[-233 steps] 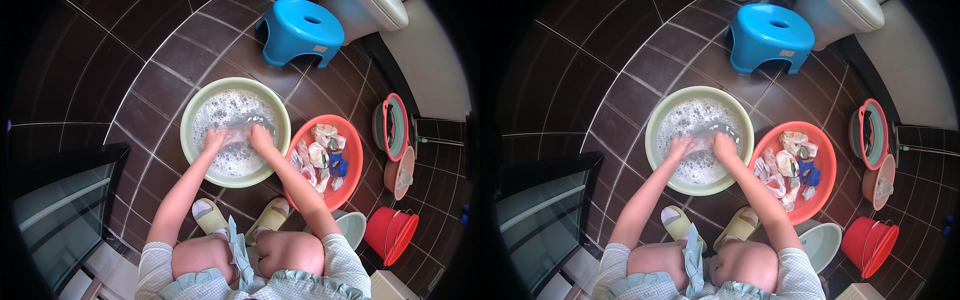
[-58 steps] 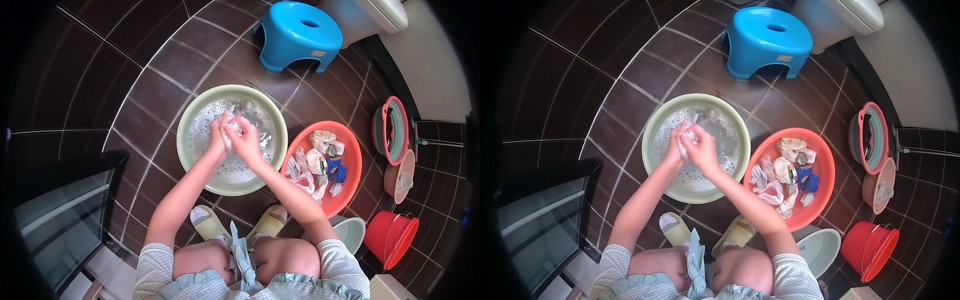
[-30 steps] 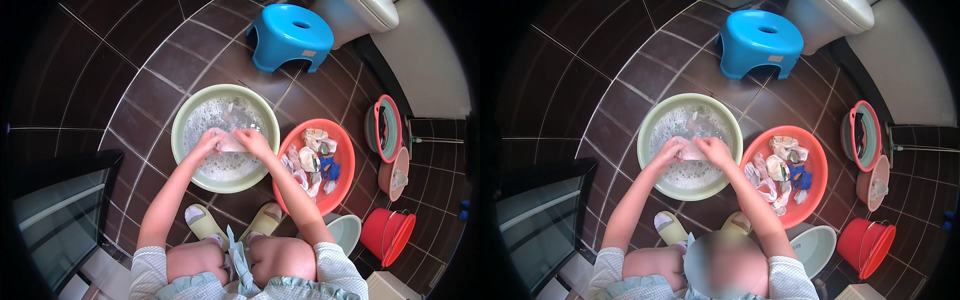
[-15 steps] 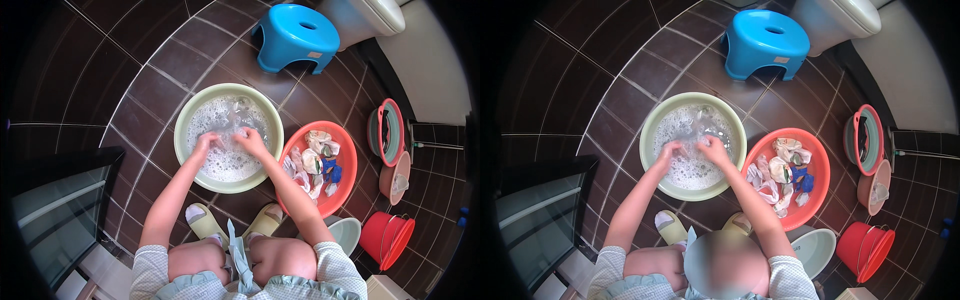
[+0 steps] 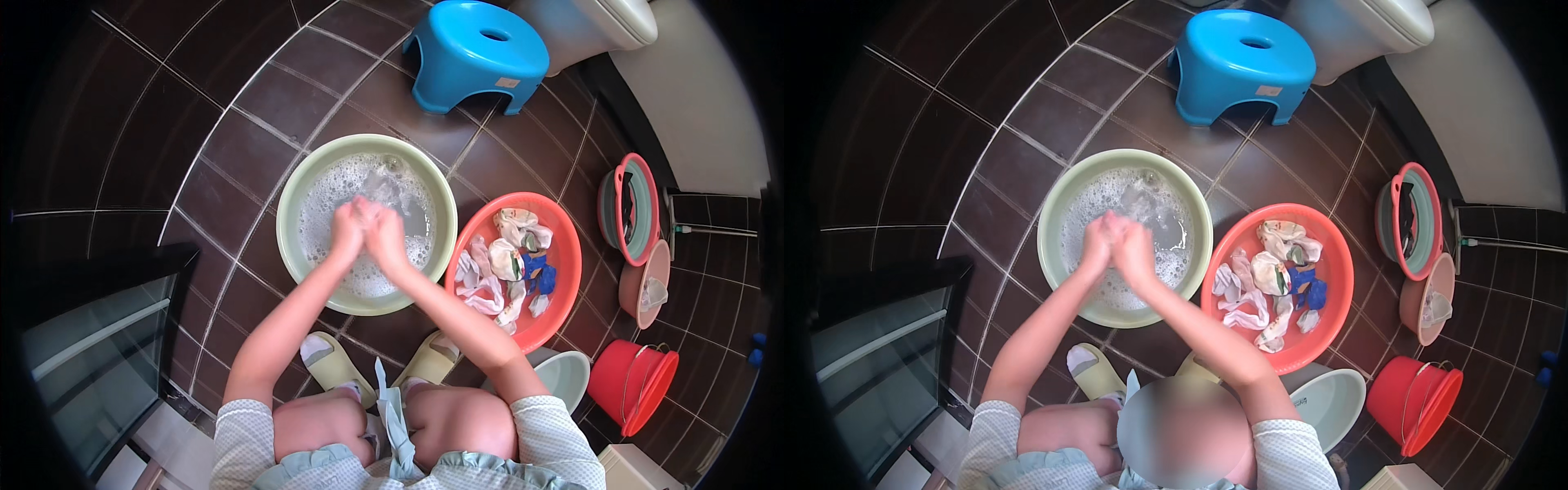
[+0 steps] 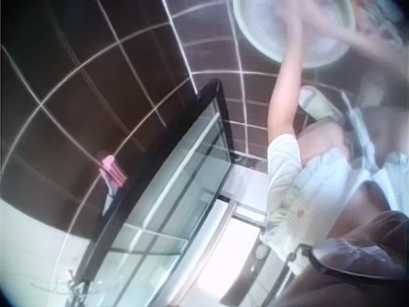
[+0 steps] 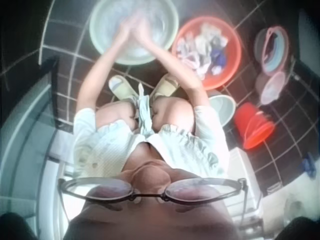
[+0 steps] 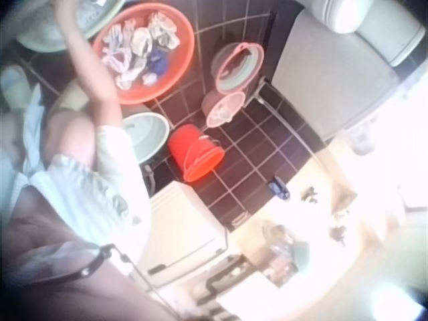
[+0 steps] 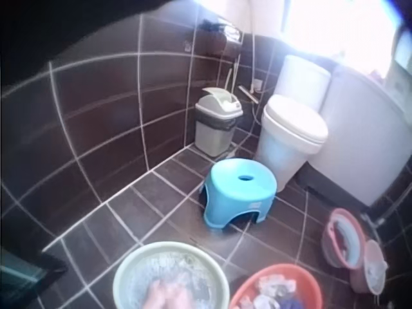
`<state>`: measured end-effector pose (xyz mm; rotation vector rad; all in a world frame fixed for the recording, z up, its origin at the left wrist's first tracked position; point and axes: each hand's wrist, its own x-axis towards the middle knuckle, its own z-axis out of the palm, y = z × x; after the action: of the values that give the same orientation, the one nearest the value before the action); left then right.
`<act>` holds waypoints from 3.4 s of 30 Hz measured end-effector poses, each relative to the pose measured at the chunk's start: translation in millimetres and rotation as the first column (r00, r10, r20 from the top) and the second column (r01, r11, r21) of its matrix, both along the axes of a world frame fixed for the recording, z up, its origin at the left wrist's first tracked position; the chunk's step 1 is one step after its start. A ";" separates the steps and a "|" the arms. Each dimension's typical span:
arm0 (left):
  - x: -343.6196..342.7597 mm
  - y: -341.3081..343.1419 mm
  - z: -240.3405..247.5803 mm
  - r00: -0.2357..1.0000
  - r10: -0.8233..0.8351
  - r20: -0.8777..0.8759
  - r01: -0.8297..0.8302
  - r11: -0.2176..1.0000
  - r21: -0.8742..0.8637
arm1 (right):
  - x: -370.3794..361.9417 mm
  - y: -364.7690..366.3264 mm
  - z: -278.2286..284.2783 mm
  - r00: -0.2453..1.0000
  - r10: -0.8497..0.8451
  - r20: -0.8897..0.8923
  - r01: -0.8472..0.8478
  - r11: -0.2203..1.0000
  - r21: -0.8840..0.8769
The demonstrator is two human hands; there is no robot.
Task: The person sits on the bathroom floor and hand-washes small clothing items in a basin of soapy water. They scrub and rinse each piece individually, then place the washed items into a nearby orange basin.
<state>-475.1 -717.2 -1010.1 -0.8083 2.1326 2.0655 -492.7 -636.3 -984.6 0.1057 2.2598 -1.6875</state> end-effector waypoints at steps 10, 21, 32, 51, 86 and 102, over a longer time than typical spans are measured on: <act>22.6 -27.6 -14.4 0.976 -0.014 0.216 -0.061 0.940 0.336 | 42.2 -2.5 -15.6 0.955 0.249 -0.162 -0.231 0.965 0.122; 32.5 -71.2 -10.3 0.922 -0.384 0.042 0.322 0.702 -0.635 | -8.3 73.5 -48.1 0.943 0.314 -0.109 -0.268 0.911 0.313; 26.3 -57.0 -48.3 0.844 -0.499 0.194 0.531 0.729 -0.433 | -11.8 73.8 -57.5 0.905 0.423 0.042 -0.388 0.782 0.488; 12.1 1.7 2.7 0.942 -0.019 0.335 -0.132 0.898 0.420 | 21.4 1.6 5.0 0.972 0.166 -0.168 -0.116 0.954 0.276; 22.9 -20.8 -13.5 0.936 -0.351 0.015 0.198 0.563 0.803 | -27.0 55.8 0.2 0.960 0.277 0.048 -0.257 0.933 -0.253; 27.0 -15.5 -17.9 0.971 -0.208 0.122 -0.023 0.421 0.907 | 10.0 69.9 14.3 0.525 0.544 -0.655 -0.288 0.837 0.465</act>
<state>-448.1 -732.8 -1028.1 -0.6343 0.6195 2.4177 -482.6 -566.4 -970.3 -1.2596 2.7632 -1.1933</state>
